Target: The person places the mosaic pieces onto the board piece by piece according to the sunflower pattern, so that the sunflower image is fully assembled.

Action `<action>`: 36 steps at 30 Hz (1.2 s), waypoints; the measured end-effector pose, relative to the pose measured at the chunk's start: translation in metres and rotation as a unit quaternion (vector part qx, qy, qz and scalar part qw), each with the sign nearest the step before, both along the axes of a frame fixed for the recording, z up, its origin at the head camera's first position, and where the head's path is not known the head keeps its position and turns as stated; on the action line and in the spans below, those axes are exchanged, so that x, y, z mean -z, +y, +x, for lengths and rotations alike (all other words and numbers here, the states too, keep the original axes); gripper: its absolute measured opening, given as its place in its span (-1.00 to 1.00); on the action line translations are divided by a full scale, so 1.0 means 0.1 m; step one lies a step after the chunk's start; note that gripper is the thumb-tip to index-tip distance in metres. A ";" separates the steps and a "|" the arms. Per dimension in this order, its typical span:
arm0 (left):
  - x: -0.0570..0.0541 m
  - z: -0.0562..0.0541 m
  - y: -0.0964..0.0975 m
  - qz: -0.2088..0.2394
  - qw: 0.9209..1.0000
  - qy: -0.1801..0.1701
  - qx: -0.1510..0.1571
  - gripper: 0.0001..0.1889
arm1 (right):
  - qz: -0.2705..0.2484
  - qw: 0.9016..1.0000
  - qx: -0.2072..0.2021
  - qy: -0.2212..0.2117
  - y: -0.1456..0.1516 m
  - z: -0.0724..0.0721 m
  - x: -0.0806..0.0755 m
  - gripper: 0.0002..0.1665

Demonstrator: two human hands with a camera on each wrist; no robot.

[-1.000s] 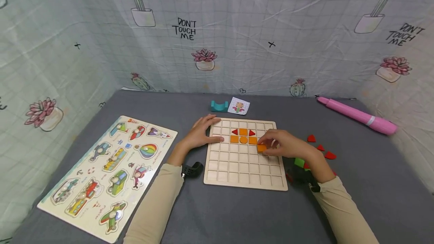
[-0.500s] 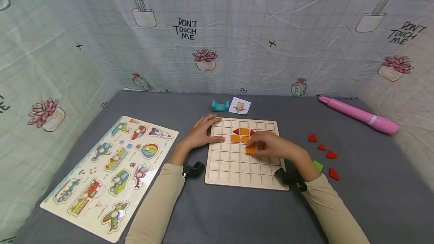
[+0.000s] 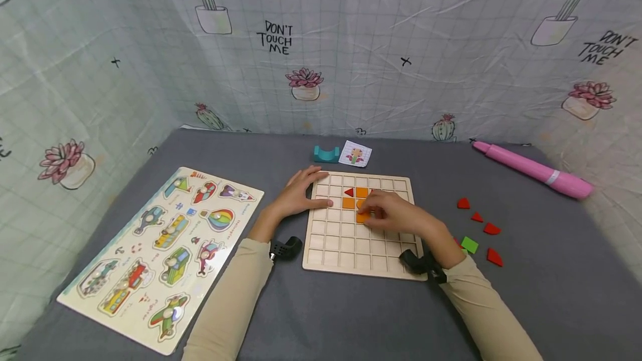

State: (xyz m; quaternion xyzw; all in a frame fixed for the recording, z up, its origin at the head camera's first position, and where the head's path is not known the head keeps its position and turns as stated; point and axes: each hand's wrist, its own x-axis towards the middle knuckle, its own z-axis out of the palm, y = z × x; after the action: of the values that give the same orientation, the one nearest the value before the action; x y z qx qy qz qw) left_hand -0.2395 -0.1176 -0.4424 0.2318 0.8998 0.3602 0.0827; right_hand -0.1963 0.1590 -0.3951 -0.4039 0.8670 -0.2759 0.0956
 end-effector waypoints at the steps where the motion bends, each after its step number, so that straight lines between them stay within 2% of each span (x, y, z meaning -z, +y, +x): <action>1: 0.00 0.00 0.00 0.000 1.000 0.000 0.000 -0.21 | 0.000 1.000 0.003 0.002 -0.01 0.00 0.00 -0.80; 16: -0.02 0.01 0.01 -0.001 1.000 -0.003 -0.005 -0.20 | 0.003 1.000 0.026 -0.001 -0.04 -0.01 0.03 -0.82; 21: -0.02 0.01 0.02 -0.002 1.000 -0.002 -0.004 -0.20 | -0.002 1.000 0.015 0.001 -0.01 -0.01 0.02 -0.83; 24: -0.01 0.01 0.02 0.001 1.000 -0.001 -0.002 -0.21 | -0.003 1.000 0.016 -0.001 0.04 -0.01 -0.01 -0.84; 36: 0.00 0.00 0.01 0.002 1.000 -0.005 -0.005 -0.20 | -0.013 0.997 0.069 -0.031 0.44 0.02 -0.13 -0.81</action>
State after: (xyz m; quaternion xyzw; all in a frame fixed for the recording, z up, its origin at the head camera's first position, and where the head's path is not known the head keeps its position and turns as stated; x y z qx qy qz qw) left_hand -0.2392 -0.1168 -0.4423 0.2258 0.8998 0.3634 0.0853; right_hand -0.1944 0.2031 -0.3818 -0.3359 0.8855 -0.3058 0.0979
